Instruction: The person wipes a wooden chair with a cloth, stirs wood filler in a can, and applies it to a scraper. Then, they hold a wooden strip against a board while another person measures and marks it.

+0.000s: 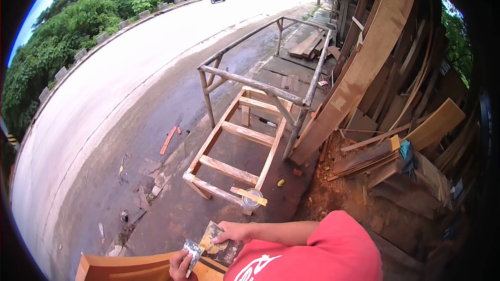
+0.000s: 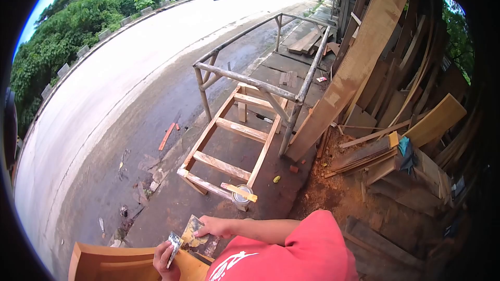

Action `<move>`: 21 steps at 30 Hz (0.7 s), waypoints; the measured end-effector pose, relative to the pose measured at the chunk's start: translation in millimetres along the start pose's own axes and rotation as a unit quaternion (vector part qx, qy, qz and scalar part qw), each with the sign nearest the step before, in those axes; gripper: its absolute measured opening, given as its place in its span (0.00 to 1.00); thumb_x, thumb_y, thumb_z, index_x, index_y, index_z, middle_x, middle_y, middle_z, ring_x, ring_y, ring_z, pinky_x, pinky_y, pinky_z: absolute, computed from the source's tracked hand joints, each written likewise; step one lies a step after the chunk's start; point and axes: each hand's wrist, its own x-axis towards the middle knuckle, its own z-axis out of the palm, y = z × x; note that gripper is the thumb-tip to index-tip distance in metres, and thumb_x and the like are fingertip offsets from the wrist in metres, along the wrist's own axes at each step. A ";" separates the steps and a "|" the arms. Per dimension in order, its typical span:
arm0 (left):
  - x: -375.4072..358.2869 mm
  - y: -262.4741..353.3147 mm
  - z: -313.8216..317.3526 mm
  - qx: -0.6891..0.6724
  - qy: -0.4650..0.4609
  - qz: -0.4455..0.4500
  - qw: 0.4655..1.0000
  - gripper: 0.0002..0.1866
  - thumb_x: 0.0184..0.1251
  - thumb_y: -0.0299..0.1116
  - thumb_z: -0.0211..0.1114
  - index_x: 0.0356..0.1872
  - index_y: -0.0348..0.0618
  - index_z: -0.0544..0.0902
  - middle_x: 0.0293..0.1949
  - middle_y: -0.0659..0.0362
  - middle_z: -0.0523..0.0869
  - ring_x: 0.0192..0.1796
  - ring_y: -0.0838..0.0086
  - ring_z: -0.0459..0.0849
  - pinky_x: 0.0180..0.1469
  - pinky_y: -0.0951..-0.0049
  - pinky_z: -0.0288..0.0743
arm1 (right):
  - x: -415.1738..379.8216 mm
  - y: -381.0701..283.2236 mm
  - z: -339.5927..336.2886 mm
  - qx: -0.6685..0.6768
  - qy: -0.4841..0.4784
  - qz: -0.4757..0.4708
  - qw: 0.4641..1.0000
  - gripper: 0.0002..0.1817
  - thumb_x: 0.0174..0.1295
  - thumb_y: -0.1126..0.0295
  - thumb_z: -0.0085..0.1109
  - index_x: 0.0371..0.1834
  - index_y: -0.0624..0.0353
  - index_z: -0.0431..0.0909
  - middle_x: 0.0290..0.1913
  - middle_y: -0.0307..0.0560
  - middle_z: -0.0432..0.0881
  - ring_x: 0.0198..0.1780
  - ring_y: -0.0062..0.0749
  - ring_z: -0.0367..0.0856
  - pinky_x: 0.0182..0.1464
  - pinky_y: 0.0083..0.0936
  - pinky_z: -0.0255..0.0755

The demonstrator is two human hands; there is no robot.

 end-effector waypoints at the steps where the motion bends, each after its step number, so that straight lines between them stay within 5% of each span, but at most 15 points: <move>1: 1.1 8.8 3.0 -0.005 -0.026 0.036 0.999 0.09 0.57 0.21 0.61 0.40 0.35 0.83 0.43 0.45 0.83 0.46 0.53 0.82 0.49 0.60 0.77 | 0.0 -1.0 1.2 0.006 0.024 0.007 1.000 0.11 0.61 0.72 0.59 0.44 0.66 0.77 0.37 0.43 0.83 0.36 0.24 0.82 0.39 0.25 0.79; 4: 2.7 18.7 1.2 -0.135 -0.033 0.070 0.988 0.09 0.56 0.21 0.62 0.38 0.36 0.83 0.43 0.45 0.83 0.45 0.53 0.83 0.49 0.58 0.77 | 1.9 8.2 -5.2 -0.008 -0.043 -0.018 0.999 0.11 0.61 0.72 0.59 0.44 0.66 0.76 0.38 0.44 0.83 0.36 0.24 0.82 0.40 0.26 0.79; 7: 1.1 3.1 -1.0 -0.009 0.005 0.015 1.000 0.12 0.54 0.19 0.62 0.41 0.36 0.83 0.43 0.46 0.84 0.45 0.53 0.83 0.49 0.59 0.77 | -3.7 2.0 -1.1 -0.009 -0.036 -0.005 0.999 0.12 0.61 0.72 0.59 0.45 0.66 0.76 0.39 0.44 0.83 0.37 0.24 0.82 0.40 0.26 0.79; 8: -5.2 7.4 2.4 0.016 -0.056 0.027 0.998 0.12 0.54 0.19 0.62 0.41 0.37 0.82 0.42 0.47 0.83 0.45 0.53 0.83 0.49 0.60 0.77 | 1.0 8.1 -3.4 -0.007 -0.036 -0.012 0.999 0.13 0.61 0.71 0.59 0.45 0.65 0.76 0.39 0.44 0.83 0.37 0.24 0.82 0.40 0.26 0.79; 11: -4.0 26.4 4.9 -0.100 -0.049 0.090 0.990 0.13 0.54 0.19 0.61 0.42 0.36 0.82 0.42 0.46 0.83 0.45 0.53 0.83 0.50 0.60 0.77 | 9.0 16.7 -10.7 -0.015 -0.031 -0.027 0.999 0.14 0.60 0.68 0.61 0.46 0.65 0.78 0.39 0.43 0.84 0.37 0.24 0.82 0.40 0.25 0.78; 12: -6.4 17.3 2.2 -0.090 -0.017 0.073 0.993 0.12 0.56 0.21 0.61 0.42 0.36 0.82 0.42 0.46 0.83 0.45 0.53 0.83 0.50 0.60 0.77 | 4.3 10.8 -6.4 -0.024 -0.032 -0.025 0.999 0.14 0.60 0.68 0.61 0.46 0.65 0.78 0.39 0.43 0.84 0.37 0.23 0.82 0.40 0.25 0.78; 13: -3.7 5.0 18.1 -0.107 0.100 0.044 0.988 0.13 0.54 0.19 0.59 0.42 0.38 0.81 0.38 0.52 0.84 0.40 0.66 0.85 0.44 0.68 0.81 | 1.1 6.6 -5.3 -0.035 -0.032 -0.020 0.999 0.14 0.60 0.68 0.61 0.45 0.64 0.78 0.39 0.42 0.84 0.38 0.23 0.82 0.41 0.25 0.78; 15: -7.8 11.7 1.3 -0.031 0.033 -0.060 0.997 0.11 0.57 0.22 0.60 0.42 0.36 0.82 0.42 0.46 0.83 0.46 0.53 0.83 0.50 0.60 0.76 | 12.9 14.9 -11.2 -0.024 -0.022 -0.022 0.999 0.14 0.60 0.67 0.61 0.45 0.65 0.78 0.39 0.42 0.84 0.38 0.23 0.81 0.41 0.24 0.77; 18: -0.6 32.1 -3.3 -0.082 -0.047 0.060 0.994 0.12 0.58 0.23 0.59 0.44 0.34 0.81 0.43 0.47 0.83 0.46 0.57 0.83 0.50 0.62 0.76 | 11.7 13.7 -10.6 -0.059 -0.021 -0.039 0.997 0.14 0.61 0.67 0.60 0.45 0.65 0.78 0.39 0.41 0.84 0.38 0.22 0.81 0.42 0.23 0.76; 21: -5.2 29.5 -14.8 -0.213 0.046 -0.048 0.975 0.10 0.60 0.25 0.61 0.42 0.31 0.81 0.42 0.47 0.83 0.47 0.63 0.82 0.49 0.66 0.76 | 14.8 13.8 -10.5 -0.083 -0.027 -0.050 0.995 0.14 0.62 0.65 0.59 0.45 0.65 0.78 0.38 0.40 0.83 0.38 0.21 0.80 0.42 0.23 0.76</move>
